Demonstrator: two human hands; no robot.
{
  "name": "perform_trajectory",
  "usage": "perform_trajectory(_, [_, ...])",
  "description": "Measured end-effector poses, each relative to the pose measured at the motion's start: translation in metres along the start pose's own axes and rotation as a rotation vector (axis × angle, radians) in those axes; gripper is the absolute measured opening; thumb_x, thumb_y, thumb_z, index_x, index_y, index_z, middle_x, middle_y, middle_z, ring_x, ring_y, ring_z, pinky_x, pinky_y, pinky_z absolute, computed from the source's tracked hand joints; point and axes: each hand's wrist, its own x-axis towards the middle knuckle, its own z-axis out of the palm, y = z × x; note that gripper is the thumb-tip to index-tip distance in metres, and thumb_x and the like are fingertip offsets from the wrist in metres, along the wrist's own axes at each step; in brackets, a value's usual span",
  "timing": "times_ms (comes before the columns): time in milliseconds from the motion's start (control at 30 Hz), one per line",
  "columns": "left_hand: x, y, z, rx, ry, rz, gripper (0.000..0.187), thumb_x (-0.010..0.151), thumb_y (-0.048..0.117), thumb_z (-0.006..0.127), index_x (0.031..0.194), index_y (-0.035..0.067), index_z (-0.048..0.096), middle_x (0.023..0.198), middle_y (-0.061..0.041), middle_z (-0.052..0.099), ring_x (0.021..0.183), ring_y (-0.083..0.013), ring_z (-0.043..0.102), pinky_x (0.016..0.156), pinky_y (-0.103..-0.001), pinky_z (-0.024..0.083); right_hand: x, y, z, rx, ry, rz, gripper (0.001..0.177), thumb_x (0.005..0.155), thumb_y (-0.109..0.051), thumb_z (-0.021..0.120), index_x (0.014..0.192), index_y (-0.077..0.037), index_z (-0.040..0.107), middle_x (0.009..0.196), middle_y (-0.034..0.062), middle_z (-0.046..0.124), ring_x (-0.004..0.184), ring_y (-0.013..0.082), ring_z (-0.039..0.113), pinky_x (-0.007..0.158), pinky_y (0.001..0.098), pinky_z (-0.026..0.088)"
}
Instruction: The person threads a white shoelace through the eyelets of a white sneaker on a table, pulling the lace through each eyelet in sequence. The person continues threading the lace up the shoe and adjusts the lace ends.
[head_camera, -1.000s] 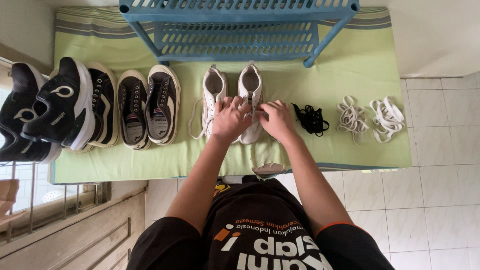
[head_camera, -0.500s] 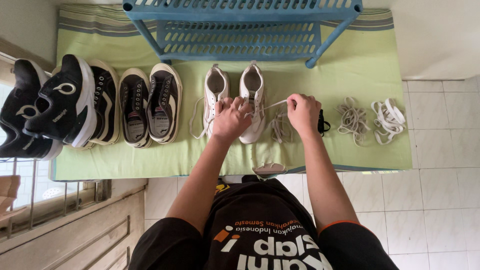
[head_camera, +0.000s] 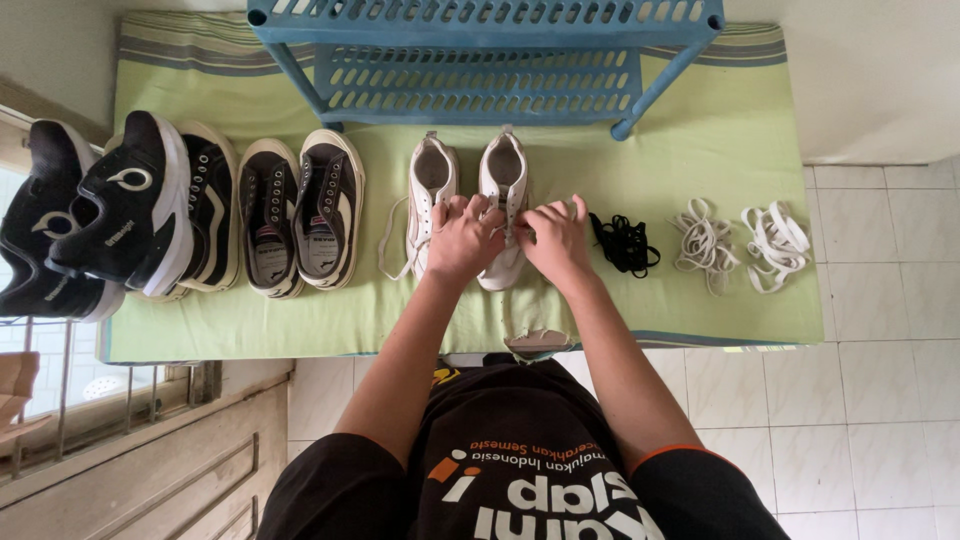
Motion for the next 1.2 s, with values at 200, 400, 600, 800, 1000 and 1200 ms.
perform_trajectory(200, [0.0, 0.0, -0.004, -0.015, -0.031, -0.019, 0.023, 0.08, 0.034, 0.073, 0.1, 0.023, 0.073, 0.116, -0.002, 0.065, 0.113, -0.0254, 0.056, 0.1, -0.045, 0.032, -0.002, 0.012, -0.002, 0.015, 0.013, 0.037, 0.007, 0.093, -0.021, 0.071, 0.097, -0.015, 0.073, 0.097, 0.0024, 0.073, 0.104, 0.0249, 0.064, 0.114, 0.0554, 0.026])
perform_trajectory(400, [0.001, -0.004, -0.002, -0.013, 0.008, 0.005, 0.024, 0.081, 0.035, 0.073, 0.1, 0.021, 0.073, 0.117, -0.001, 0.065, 0.113, -0.0246, 0.056, 0.101, -0.045, 0.032, -0.002, 0.036, -0.023, -0.018, 0.09, 0.198, 0.003, 0.094, -0.017, 0.071, 0.092, -0.015, 0.072, 0.093, 0.0013, 0.073, 0.099, 0.0263, 0.063, 0.112, 0.0558, 0.027])
perform_trajectory(600, [0.002, -0.001, -0.007, -0.029, -0.049, -0.025, 0.027, 0.082, 0.042, 0.074, 0.1, 0.022, 0.073, 0.12, -0.001, 0.065, 0.117, -0.0259, 0.054, 0.105, -0.046, 0.031, -0.003, 0.031, -0.018, -0.067, 0.204, 0.183, 0.009, 0.095, -0.02, 0.072, 0.102, -0.015, 0.072, 0.103, 0.0026, 0.073, 0.107, 0.0272, 0.062, 0.116, 0.0567, 0.024])
perform_trajectory(800, [0.001, -0.004, -0.015, -0.028, -0.149, 0.008, 0.053, 0.071, 0.057, 0.078, 0.109, 0.02, 0.072, 0.123, -0.005, 0.06, 0.121, -0.0304, 0.051, 0.102, -0.05, 0.027, -0.006, 0.0, 0.001, -0.036, 0.186, -0.046, 0.033, 0.084, -0.022, 0.075, 0.116, -0.013, 0.071, 0.109, 0.0049, 0.073, 0.108, 0.026, 0.063, 0.114, 0.0608, 0.018])
perform_trajectory(1000, [0.001, -0.008, -0.013, 0.016, -0.235, 0.008, 0.054, 0.075, 0.056, 0.077, 0.117, 0.022, 0.069, 0.132, -0.004, 0.057, 0.126, -0.0299, 0.048, 0.106, -0.051, 0.026, -0.013, -0.006, 0.008, -0.021, 0.103, 0.07, 0.009, 0.093, -0.018, 0.073, 0.102, -0.017, 0.074, 0.096, 0.0007, 0.071, 0.101, 0.0232, 0.063, 0.114, 0.0545, 0.025])
perform_trajectory(1200, [0.001, -0.012, -0.01, -0.011, -0.212, 0.027, 0.052, 0.076, 0.055, 0.077, 0.116, 0.023, 0.068, 0.13, -0.005, 0.057, 0.124, -0.0306, 0.049, 0.105, -0.051, 0.027, -0.013, 0.015, -0.007, -0.045, 0.215, 0.138, 0.002, 0.097, -0.018, 0.072, 0.097, -0.017, 0.074, 0.096, -0.0014, 0.07, 0.098, 0.0223, 0.062, 0.111, 0.0517, 0.026])
